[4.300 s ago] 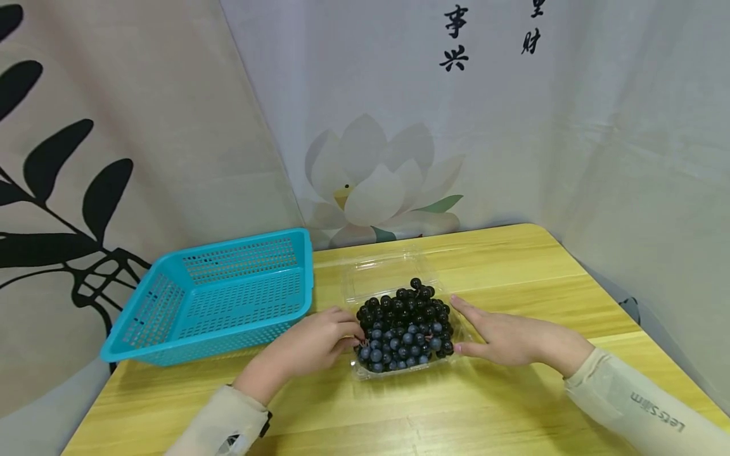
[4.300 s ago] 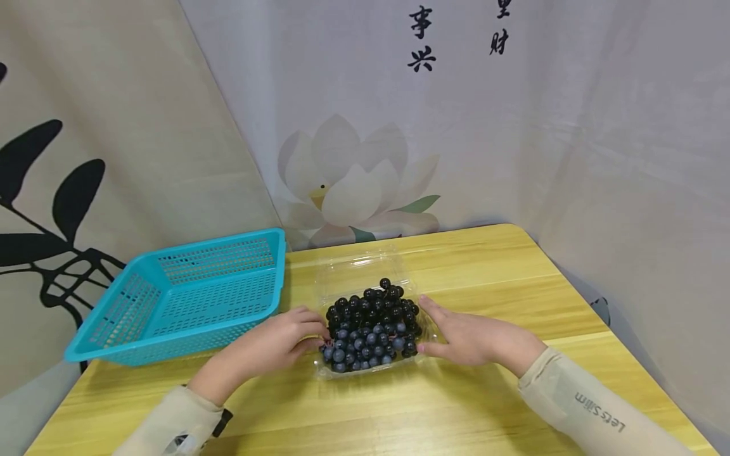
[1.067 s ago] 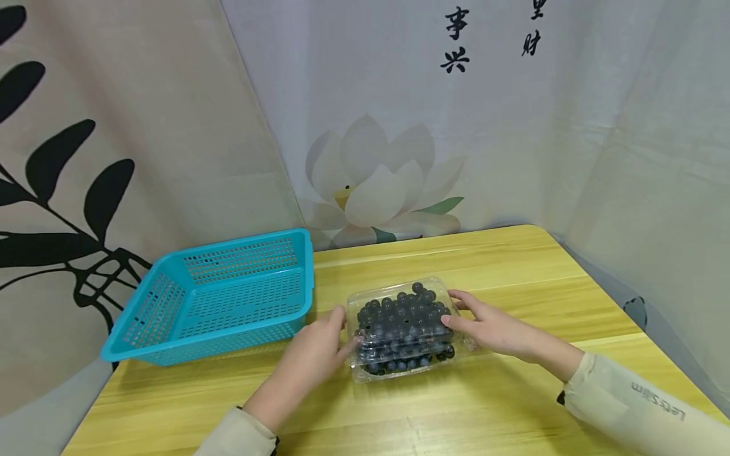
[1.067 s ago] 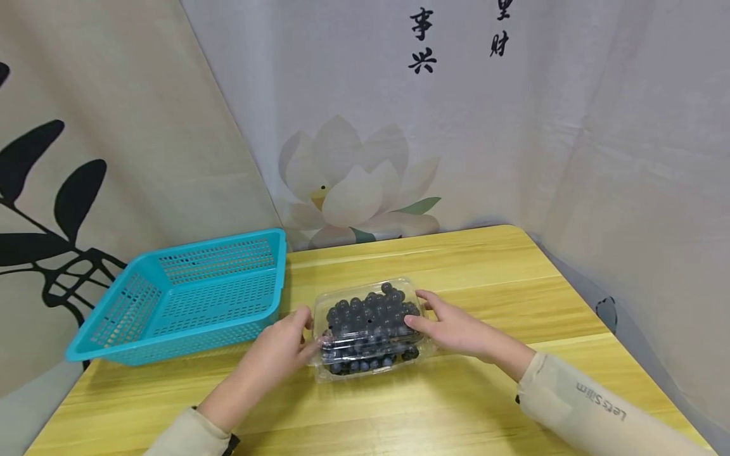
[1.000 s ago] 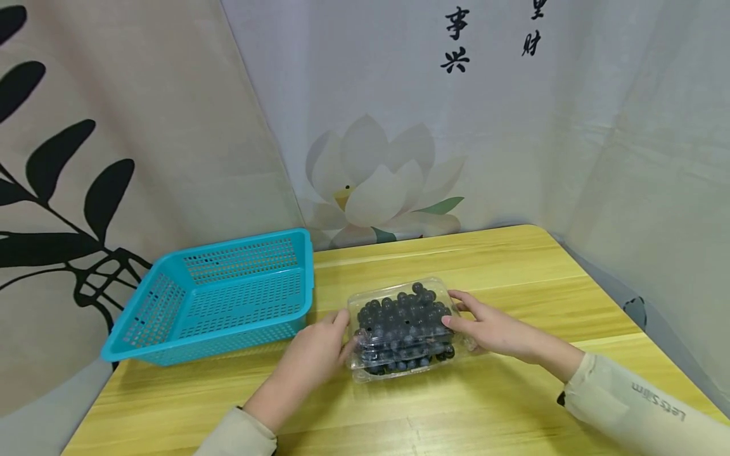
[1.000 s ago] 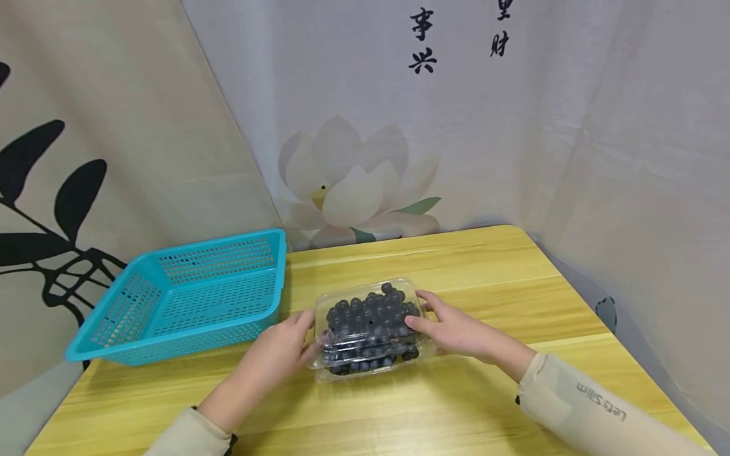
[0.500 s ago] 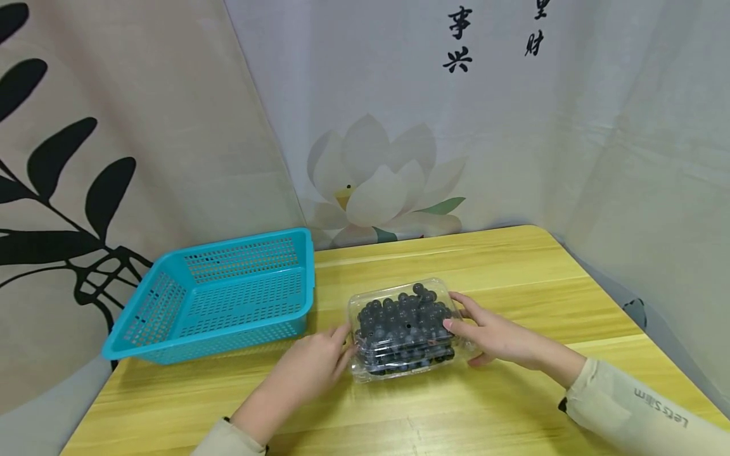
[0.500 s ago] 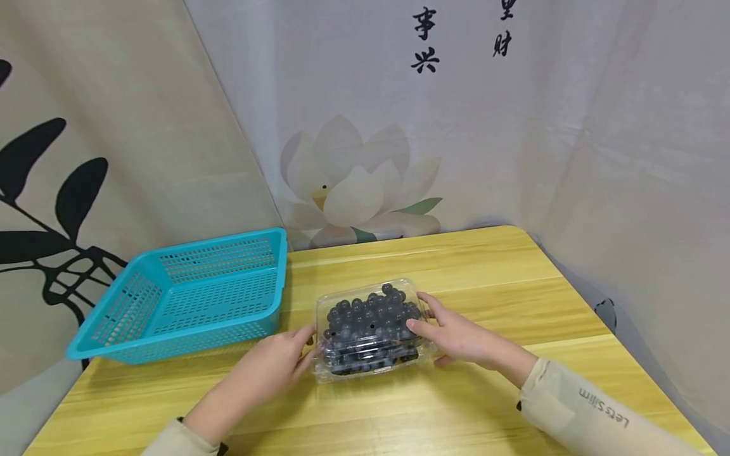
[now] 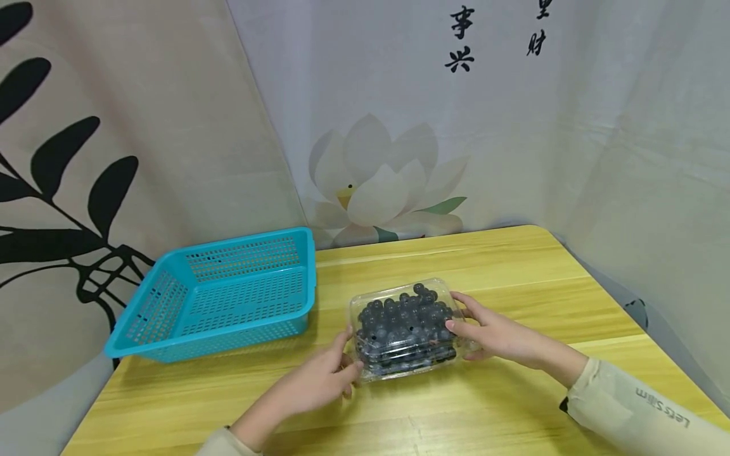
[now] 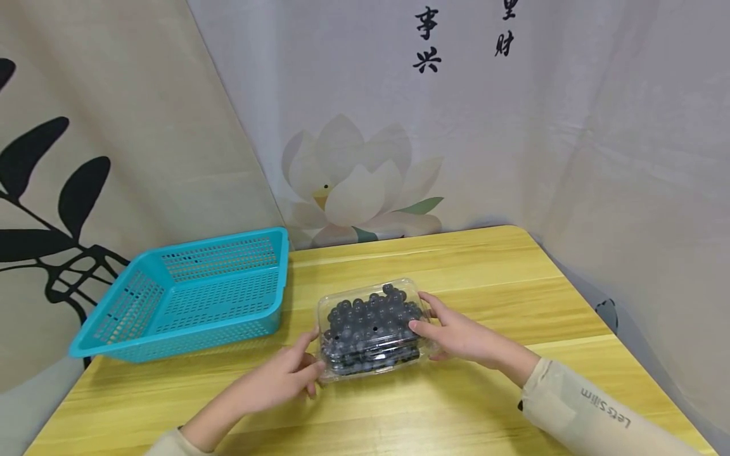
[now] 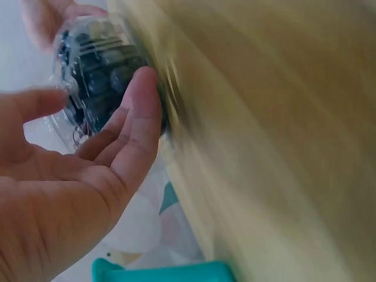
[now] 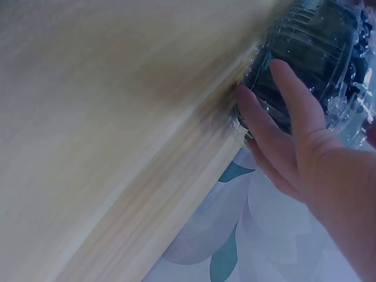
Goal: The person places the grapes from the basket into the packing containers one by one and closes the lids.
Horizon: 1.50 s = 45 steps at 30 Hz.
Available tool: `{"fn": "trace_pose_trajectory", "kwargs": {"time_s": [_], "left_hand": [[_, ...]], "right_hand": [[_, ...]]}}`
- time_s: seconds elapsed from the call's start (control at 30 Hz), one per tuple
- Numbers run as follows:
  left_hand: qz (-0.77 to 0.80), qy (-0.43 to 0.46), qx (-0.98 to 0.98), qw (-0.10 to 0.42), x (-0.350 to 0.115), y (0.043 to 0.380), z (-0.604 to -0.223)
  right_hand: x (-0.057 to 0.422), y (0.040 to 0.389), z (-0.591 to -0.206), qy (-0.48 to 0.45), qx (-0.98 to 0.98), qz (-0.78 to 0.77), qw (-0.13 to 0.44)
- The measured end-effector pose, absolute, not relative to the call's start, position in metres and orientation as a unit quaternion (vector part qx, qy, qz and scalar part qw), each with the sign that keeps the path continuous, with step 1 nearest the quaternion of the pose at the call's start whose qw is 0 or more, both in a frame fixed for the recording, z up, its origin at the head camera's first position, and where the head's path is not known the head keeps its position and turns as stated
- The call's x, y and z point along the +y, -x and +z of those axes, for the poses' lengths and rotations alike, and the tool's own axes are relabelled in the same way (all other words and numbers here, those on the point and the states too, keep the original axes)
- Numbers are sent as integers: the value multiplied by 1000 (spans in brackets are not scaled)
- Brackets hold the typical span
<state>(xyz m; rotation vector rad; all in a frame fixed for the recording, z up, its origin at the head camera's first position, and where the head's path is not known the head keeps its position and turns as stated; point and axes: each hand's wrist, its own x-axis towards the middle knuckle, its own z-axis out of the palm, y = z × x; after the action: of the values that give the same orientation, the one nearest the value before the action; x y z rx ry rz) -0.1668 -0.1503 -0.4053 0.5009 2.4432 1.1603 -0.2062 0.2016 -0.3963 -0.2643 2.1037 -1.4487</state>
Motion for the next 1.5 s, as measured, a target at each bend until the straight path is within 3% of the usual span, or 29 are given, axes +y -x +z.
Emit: {"fn": "trace_pose_trajectory", "kwargs": {"time_s": [0.17, 0.47, 0.93, 1.5], "left_hand": [[555, -122, 787, 240, -148, 169, -405], [633, -32, 744, 212, -145, 186, -407], [657, 16, 734, 170, -145, 199, -413], [625, -9, 727, 284, -147, 194, -418]], "right_hand": [[200, 210, -396, 98, 784, -543, 284], [197, 222, -406, 82, 746, -601, 275], [211, 219, -410, 95, 709, -634, 296], [205, 218, -408, -5, 727, -604, 327]]}}
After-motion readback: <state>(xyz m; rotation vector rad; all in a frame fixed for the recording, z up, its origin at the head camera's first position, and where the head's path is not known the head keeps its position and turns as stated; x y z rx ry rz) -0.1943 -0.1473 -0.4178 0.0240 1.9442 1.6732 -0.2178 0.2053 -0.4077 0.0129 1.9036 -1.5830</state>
